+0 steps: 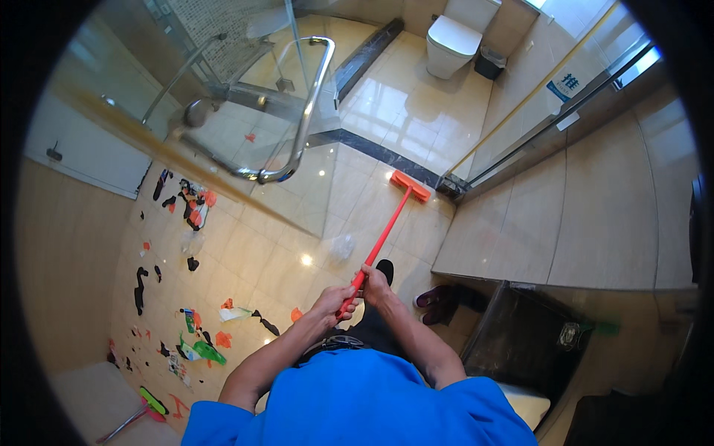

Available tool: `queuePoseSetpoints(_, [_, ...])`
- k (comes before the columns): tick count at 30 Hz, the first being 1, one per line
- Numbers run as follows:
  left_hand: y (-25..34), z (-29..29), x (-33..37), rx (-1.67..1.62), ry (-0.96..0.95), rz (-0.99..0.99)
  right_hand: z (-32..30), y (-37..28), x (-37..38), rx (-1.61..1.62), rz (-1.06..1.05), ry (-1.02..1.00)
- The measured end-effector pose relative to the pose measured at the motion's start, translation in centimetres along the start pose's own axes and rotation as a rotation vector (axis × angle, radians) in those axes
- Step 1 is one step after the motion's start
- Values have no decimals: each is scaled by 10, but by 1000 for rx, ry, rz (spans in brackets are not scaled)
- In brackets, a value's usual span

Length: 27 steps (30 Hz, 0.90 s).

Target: The person sweeps scattered debris on a tiled bathroom floor using a red broom. They move around the bathtub, sink, and shower area, pushing pieces of paper and other small items toward the center of the room.

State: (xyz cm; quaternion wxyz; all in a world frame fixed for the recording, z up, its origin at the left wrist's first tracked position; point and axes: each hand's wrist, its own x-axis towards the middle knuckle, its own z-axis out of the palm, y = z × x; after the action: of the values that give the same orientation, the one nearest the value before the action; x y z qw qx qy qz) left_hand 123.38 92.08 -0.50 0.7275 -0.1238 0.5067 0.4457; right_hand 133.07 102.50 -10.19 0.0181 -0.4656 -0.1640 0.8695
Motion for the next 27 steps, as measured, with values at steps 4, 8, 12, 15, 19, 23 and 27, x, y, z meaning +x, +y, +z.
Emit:
queuePoseSetpoints(4, [32, 44, 31, 10, 36, 22, -24, -52, 20, 0, 16, 0])
queuePoseSetpoints(8, [53, 68, 54, -19, 16, 23, -33, -95, 24, -19, 32, 12])
queuePoseSetpoints(12, [67, 78, 41, 0, 39, -4, -27, -105, 16, 0, 88, -75])
queuePoseSetpoints(15, [70, 73, 22, -19, 31, -49, -13, -106, -2, 0, 141, -113])
queuePoseSetpoints(19, [85, 79, 17, -49, 19, -79, -9, -111, -3, -18, 122, -107])
queuePoseSetpoints(23, [105, 83, 51, -78, -40, -69, -19, -137, 26, -27, 60, -10])
queuePoseSetpoints(27, [131, 95, 91, -48, -67, -39, -14, -177, 39, -40, -54, 179])
